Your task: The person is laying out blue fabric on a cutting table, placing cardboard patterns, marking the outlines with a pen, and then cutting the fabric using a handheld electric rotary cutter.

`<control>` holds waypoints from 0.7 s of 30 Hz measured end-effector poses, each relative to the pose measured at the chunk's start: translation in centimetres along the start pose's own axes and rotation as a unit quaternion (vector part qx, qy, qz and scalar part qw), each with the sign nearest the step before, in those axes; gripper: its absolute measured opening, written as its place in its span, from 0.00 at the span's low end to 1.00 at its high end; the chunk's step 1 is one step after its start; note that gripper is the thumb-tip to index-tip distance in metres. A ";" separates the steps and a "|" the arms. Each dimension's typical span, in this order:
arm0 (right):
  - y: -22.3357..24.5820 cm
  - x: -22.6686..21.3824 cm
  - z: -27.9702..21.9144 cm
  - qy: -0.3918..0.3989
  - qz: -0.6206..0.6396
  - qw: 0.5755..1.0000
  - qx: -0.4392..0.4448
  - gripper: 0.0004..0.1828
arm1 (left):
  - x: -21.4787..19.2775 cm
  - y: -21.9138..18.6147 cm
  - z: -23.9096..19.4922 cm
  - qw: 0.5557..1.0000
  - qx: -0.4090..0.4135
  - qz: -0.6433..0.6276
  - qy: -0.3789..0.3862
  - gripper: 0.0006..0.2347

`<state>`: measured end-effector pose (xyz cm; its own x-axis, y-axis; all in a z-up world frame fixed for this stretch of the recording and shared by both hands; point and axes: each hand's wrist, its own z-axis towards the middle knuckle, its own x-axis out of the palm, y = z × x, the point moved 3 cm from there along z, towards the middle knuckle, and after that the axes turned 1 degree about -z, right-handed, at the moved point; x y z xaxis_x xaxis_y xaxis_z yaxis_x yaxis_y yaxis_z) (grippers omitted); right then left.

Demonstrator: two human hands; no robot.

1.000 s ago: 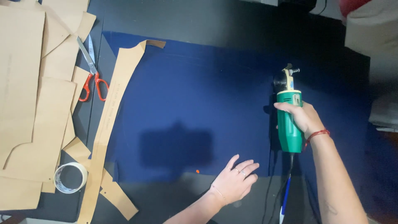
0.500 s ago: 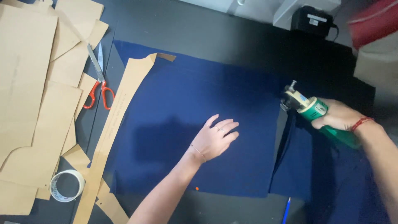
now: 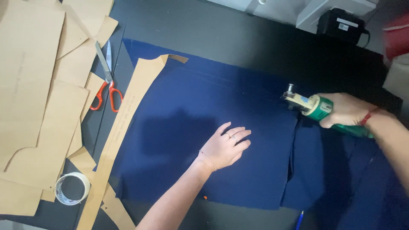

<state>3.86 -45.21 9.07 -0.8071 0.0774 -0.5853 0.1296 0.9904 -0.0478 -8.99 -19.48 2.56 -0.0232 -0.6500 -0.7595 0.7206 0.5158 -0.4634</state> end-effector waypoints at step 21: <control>11.8 -1.4 0.5 -0.035 -0.045 0.994 -0.093 0.38 | -3.9 1.2 0.4 0.995 -0.086 0.042 0.027 0.14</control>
<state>6.86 -33.73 8.92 -0.7675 -0.0136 -0.6409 -0.0546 0.9975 0.0443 -7.73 -16.53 5.17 -0.0090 -0.5724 -0.8199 0.5930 0.6571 -0.4653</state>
